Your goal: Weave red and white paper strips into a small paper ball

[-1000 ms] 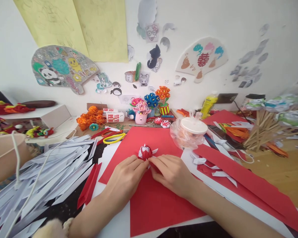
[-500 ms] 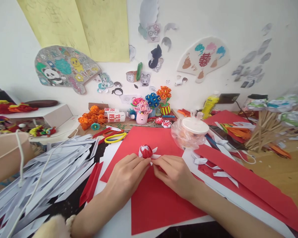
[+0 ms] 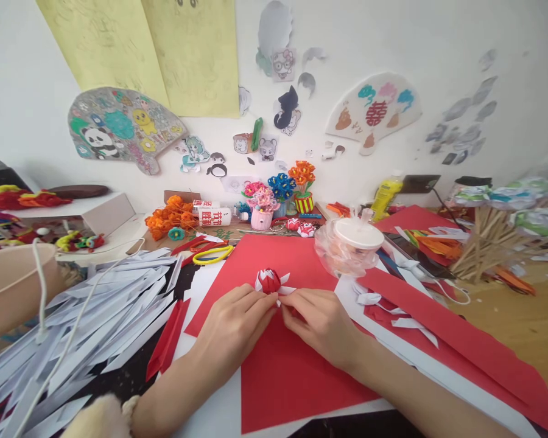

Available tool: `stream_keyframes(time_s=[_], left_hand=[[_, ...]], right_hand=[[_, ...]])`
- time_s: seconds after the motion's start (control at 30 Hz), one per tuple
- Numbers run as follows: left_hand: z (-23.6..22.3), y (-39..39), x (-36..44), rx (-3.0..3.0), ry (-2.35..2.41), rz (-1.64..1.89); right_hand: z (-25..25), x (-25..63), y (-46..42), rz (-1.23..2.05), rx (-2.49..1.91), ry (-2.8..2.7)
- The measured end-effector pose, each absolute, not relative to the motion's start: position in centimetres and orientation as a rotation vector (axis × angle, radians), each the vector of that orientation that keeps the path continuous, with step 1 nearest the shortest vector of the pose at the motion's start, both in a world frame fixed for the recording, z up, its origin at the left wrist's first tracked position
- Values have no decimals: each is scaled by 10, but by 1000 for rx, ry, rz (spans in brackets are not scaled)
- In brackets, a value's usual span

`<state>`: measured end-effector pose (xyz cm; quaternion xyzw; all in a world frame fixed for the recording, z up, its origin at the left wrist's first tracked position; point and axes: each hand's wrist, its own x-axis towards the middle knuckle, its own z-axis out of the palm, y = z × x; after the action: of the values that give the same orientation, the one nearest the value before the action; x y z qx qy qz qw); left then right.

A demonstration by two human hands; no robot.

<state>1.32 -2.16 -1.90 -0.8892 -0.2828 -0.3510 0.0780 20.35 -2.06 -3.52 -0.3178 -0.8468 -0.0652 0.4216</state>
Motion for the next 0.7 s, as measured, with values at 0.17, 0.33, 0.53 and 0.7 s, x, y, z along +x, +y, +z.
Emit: stream_keyframes(time_s=[0.17,0.33,0.53,0.7], left_hand=[[-17,-24,19,-2567,-863,-997],[-15,-26,24,-2331,-830,-784],[-13,-25,20,-2323,-602,-634],[-13,-19,17,-2429,-577,-548]], right_hand=[[-36,203,-20,-169,-797,-2140],[-35,200,-19,-241,-760,-2203],[-36,203,-18,-344,-759,-2262],[-41,208,-11,-476,-714,-2387]])
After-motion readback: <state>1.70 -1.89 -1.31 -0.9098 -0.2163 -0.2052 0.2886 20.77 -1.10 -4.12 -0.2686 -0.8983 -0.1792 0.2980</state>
